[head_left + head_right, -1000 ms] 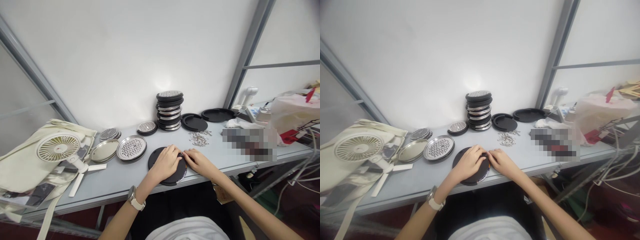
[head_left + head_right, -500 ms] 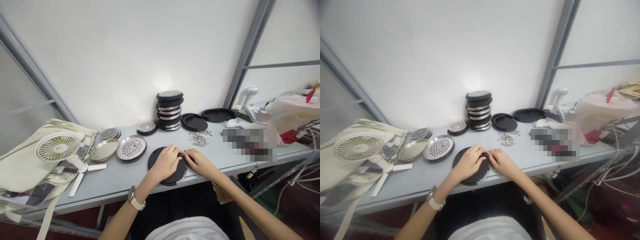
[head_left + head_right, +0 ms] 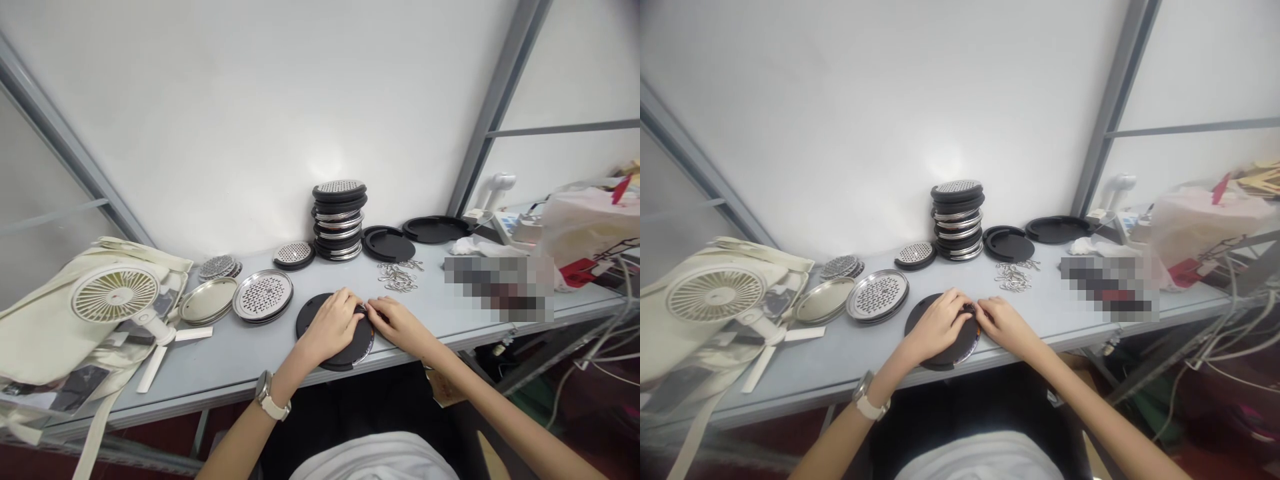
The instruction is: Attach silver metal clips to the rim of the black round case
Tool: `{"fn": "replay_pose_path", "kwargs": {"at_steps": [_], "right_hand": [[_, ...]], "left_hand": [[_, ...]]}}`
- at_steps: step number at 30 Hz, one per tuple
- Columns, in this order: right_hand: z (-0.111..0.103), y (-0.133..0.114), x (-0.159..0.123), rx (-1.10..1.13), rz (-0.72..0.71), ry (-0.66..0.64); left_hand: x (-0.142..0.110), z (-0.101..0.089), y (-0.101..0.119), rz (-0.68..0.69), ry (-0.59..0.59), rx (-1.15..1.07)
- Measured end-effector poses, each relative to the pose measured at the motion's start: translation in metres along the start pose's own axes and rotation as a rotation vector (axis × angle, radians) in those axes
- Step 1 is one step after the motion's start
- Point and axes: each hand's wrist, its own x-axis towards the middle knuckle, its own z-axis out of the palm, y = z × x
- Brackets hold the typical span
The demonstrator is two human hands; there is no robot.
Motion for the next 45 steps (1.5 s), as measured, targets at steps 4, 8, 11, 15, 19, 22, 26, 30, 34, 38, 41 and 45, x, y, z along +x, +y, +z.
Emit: {"fn": "replay_pose_path", "kwargs": {"at_steps": [4,8,11,15,19,22,26,30,34,38,41,45], "right_hand": [[-0.0005,-0.0003,-0.0007,-0.004,-0.015,0.002],[-0.0002,0.0005,-0.0010,0.010,-0.017,0.017],[-0.0001,0.0006,-0.0012,0.031,-0.014,0.028],[-0.0004,-0.0003,-0.0013,0.051,0.004,0.027],[-0.0007,-0.0015,-0.0018,0.063,0.029,0.033],[-0.0002,-0.0016,-0.0022,0.068,0.047,0.049],[0.0008,-0.0012,-0.0024,0.073,0.053,0.077],[-0.0002,-0.0002,-0.0014,0.094,0.075,0.120],[-0.0016,0.0005,-0.0004,0.121,0.074,0.118],[-0.0009,0.0002,-0.0007,0.126,0.048,0.105],[-0.0004,0.0007,-0.0012,0.160,0.082,0.135],[0.0000,0.0021,-0.0008,0.190,0.095,0.119]], "left_hand": [[0.0003,-0.0004,0.0001,0.005,-0.001,0.008],[0.0005,-0.0001,-0.0002,0.006,-0.003,0.012],[0.0003,-0.0004,0.0001,0.006,-0.004,0.011],[0.0002,-0.0015,0.0008,0.000,-0.010,0.015],[0.0004,-0.0017,0.0008,0.008,-0.012,0.023],[0.0004,-0.0013,0.0008,0.007,-0.008,0.024],[0.0004,-0.0015,0.0010,0.009,-0.013,0.017],[0.0008,-0.0014,0.0006,0.017,-0.014,0.023],[0.0011,-0.0007,-0.0001,0.028,-0.010,0.027],[0.0012,-0.0002,-0.0005,0.011,-0.007,0.039],[0.0009,-0.0008,0.0003,-0.009,0.005,0.030],[0.0005,-0.0023,0.0020,-0.018,0.020,0.003]]}}
